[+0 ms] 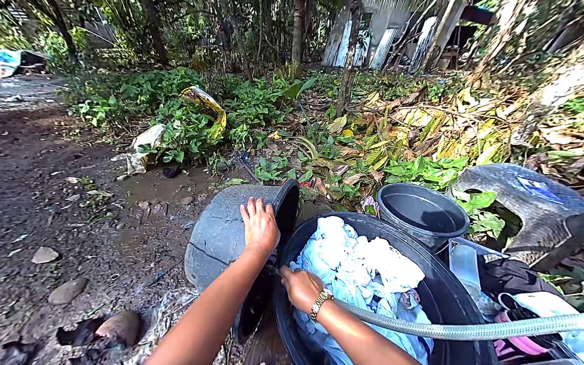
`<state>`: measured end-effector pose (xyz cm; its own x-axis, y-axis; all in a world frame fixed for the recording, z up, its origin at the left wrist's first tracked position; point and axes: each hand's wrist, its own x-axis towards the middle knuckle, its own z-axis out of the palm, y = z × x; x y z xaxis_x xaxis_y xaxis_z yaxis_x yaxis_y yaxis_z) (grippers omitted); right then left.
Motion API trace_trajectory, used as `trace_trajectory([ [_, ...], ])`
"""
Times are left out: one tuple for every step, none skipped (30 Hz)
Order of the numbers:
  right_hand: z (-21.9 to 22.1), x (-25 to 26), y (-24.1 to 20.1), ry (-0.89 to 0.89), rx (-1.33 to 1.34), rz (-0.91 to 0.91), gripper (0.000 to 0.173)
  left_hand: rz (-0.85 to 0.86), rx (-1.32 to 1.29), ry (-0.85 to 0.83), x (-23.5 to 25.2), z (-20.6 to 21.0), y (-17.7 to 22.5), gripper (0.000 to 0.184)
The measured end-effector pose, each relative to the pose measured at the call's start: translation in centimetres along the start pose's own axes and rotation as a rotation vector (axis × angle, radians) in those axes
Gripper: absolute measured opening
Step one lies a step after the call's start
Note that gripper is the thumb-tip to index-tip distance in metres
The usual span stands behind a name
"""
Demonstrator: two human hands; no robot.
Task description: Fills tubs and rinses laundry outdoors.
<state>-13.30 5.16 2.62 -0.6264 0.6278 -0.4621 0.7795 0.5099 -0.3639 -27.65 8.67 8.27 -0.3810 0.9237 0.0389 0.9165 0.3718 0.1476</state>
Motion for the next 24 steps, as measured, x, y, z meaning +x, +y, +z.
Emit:
trace_trajectory([
  [-0.4, 0.3, 0.5, 0.028, 0.001, 0.054, 0.044, -0.001, 0.000, 0.000, 0.0, 0.0, -0.1, 0.048],
  [-0.8, 0.6, 1.1, 0.054, 0.007, 0.116, 0.046, -0.002, -0.001, 0.001, 0.0, 0.0, -0.2, 0.049],
  [-1.1, 1.0, 1.9, 0.076, 0.021, 0.180, 0.048, -0.004, -0.005, -0.001, 0.0, -0.1, -0.2, 0.049],
  [-1.2, 1.6, 2.8, 0.091, 0.039, 0.241, 0.050, -0.005, -0.010, -0.002, 0.0, -0.1, -0.3, 0.049],
  [-1.1, 2.1, 3.7, 0.093, 0.056, 0.293, 0.052, -0.004, -0.016, -0.002, 0.0, -0.1, -0.3, 0.049],
  [-0.7, 2.5, 4.5, 0.083, 0.070, 0.325, 0.053, -0.001, -0.021, -0.003, 0.0, -0.1, -0.3, 0.049],
  [-0.2, 2.7, 5.1, 0.062, 0.082, 0.334, 0.055, 0.003, -0.021, -0.005, 0.0, -0.1, -0.2, 0.050],
  [0.4, 2.6, 5.5, 0.032, 0.087, 0.329, 0.056, 0.007, -0.018, -0.008, -0.1, -0.1, -0.1, 0.051],
  [1.1, 2.3, 5.6, -0.009, 0.085, 0.315, 0.056, 0.010, -0.016, -0.009, -0.1, -0.2, 0.0, 0.052],
  [1.9, 1.9, 5.6, -0.054, 0.076, 0.294, 0.056, 0.013, -0.016, -0.011, -0.1, -0.2, 0.1, 0.052],
  [2.8, 1.3, 5.5, -0.101, 0.059, 0.264, 0.055, 0.014, -0.017, -0.012, -0.1, -0.2, 0.1, 0.051],
  [3.7, 0.6, 5.3, -0.157, 0.038, 0.234, 0.054, 0.014, -0.017, -0.013, -0.1, -0.2, 0.1, 0.051],
  [4.6, -0.1, 5.1, -0.213, 0.011, 0.209, 0.053, 0.012, -0.016, -0.014, -0.1, -0.2, 0.1, 0.051],
  [5.4, -1.0, 4.9, -0.272, -0.028, 0.189, 0.051, 0.011, -0.012, -0.015, -0.1, -0.1, 0.0, 0.050],
  [6.2, -1.9, 4.6, -0.339, -0.077, 0.172, 0.048, 0.012, -0.008, -0.019, 0.0, 0.0, -0.1, 0.050],
  [6.8, -3.0, 4.5, -0.406, -0.125, 0.156, 0.046, 0.012, -0.006, -0.024, 0.1, 0.0, -0.3, 0.050],
  [7.3, -4.0, 4.4, -0.464, -0.167, 0.147, 0.043, 0.008, -0.007, -0.032, 0.3, 0.1, -0.5, 0.050],
  [7.8, -4.9, 4.4, -0.515, -0.203, 0.145, 0.040, 0.001, -0.016, -0.040, 0.4, 0.0, -0.9, 0.052],
  [8.3, -5.6, 4.6, -0.549, -0.222, 0.137, 0.040, -0.013, -0.036, -0.046, 0.6, 0.0, -1.3, 0.055],
  [9.2, -6.0, 5.2, -0.563, -0.230, 0.119, 0.041, -0.032, -0.064, -0.047, 0.7, 0.0, -2.0, 0.059],
  [10.4, -6.3, 6.2, -0.558, -0.227, 0.106, 0.043, -0.057, -0.094, -0.040, 0.9, 0.0, -2.8, 0.062],
  [12.0, -6.3, 7.8, -0.535, -0.219, 0.075, 0.042, -0.080, -0.124, -0.030, 1.1, 0.0, -3.8, 0.065],
  [13.3, -6.4, 9.3, -0.520, -0.208, 0.049, 0.040, -0.098, -0.152, -0.017, 1.4, 0.0, -5.1, 0.068],
  [14.7, -6.5, 10.7, -0.524, -0.213, 0.030, 0.039, -0.111, -0.174, -0.001, 1.5, 0.0, -6.5, 0.071],
])
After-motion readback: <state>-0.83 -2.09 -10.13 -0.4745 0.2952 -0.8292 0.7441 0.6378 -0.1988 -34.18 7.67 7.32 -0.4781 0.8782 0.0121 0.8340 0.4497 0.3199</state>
